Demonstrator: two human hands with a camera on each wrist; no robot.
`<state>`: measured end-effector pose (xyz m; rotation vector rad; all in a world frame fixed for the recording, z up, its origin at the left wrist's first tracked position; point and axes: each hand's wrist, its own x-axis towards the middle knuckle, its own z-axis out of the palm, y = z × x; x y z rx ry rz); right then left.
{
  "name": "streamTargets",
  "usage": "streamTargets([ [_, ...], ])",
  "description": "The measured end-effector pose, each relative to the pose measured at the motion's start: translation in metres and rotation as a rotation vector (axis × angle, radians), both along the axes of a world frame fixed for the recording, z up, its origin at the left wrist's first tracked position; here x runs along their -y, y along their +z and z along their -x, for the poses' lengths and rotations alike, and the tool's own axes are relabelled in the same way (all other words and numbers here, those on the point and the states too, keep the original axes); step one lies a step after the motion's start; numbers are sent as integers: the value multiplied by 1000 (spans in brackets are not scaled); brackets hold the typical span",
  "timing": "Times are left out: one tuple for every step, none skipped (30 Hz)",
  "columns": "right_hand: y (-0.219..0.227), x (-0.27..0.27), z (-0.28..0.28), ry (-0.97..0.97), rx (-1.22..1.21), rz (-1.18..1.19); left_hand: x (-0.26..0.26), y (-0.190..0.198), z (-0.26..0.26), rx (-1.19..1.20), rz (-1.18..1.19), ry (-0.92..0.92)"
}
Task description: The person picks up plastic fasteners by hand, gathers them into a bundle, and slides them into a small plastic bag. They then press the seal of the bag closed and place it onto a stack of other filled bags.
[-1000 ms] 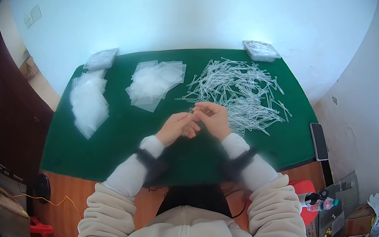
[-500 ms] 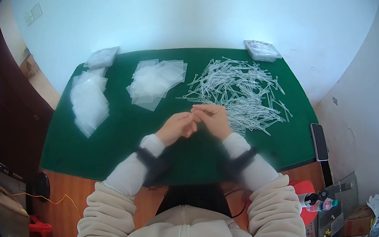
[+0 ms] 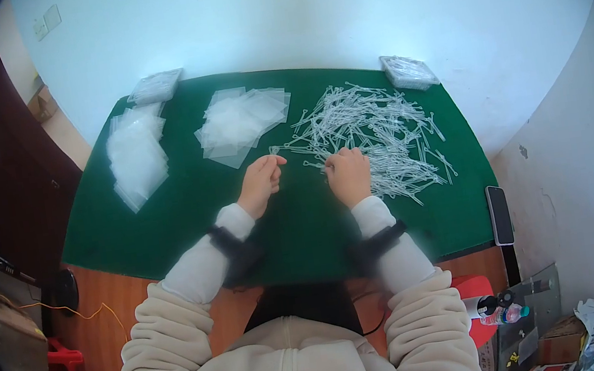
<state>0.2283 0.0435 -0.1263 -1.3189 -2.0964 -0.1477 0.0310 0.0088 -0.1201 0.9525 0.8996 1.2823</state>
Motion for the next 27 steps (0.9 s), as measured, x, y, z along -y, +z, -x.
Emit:
streamTargets([
  [0,0,0,-7,28,-12,-1,0,1,13,10,-6],
  [0,-1,0,-13,57,-24,-1,-1,2,26,19,-12],
  [0,-2,0,-20,84,-36,-2,-1,2,39,29,-17],
  [0,-2,0,-19,85,-36,-2,-2,2,39,28,-17],
  [0,-2,1,-17,71,-48,-2,-3,2,20,33,-42],
  [1,-1,1,-14,57,-59,-2,-5,1,2,38,-67],
  [2,-1,2,-12,42,-70,-2,-6,0,-17,43,-92],
  [3,-1,3,-11,42,-71,-3,-8,0,-17,42,-92],
  [4,-1,4,29,-27,-65,-3,-9,0,-35,17,-101],
  [6,-2,5,69,-96,-60,-3,-9,-1,-53,-9,-109],
  [8,-2,6,110,-166,-55,-3,-8,-1,-72,-35,-116],
  [10,-2,6,112,-166,-58,-3,-8,-1,-72,-39,-114],
  [12,-2,7,111,-174,-77,-3,-7,-2,-55,-19,-114],
  [13,-1,7,110,-182,-95,-2,-7,-3,-38,3,-115],
  [13,0,8,108,-190,-113,-2,-7,-3,-22,24,-117],
  [12,0,8,107,-191,-113,-2,-6,-3,-23,24,-118],
  [11,0,8,153,-289,-45,-2,-6,-3,-30,25,-120],
  [10,0,9,200,-387,23,-2,-5,-3,-38,25,-122],
  [9,0,10,248,-484,91,-2,-5,-3,-45,25,-123],
  [10,1,13,249,-486,90,-1,-3,-3,-47,25,-122],
  [10,4,15,343,-658,230,-1,-1,-3,-56,36,-146],
  [11,7,17,437,-828,373,0,0,-3,-65,47,-170],
  [11,9,18,528,-996,517,1,2,-3,-74,58,-196],
  [13,11,19,527,-997,516,1,2,-4,-74,59,-197],
  [15,13,19,588,-1028,580,2,2,-5,-53,63,-241],
  [17,15,20,650,-1058,645,3,2,-6,-32,67,-284],
  [17,16,20,712,-1086,710,3,2,-6,-11,71,-326],
])
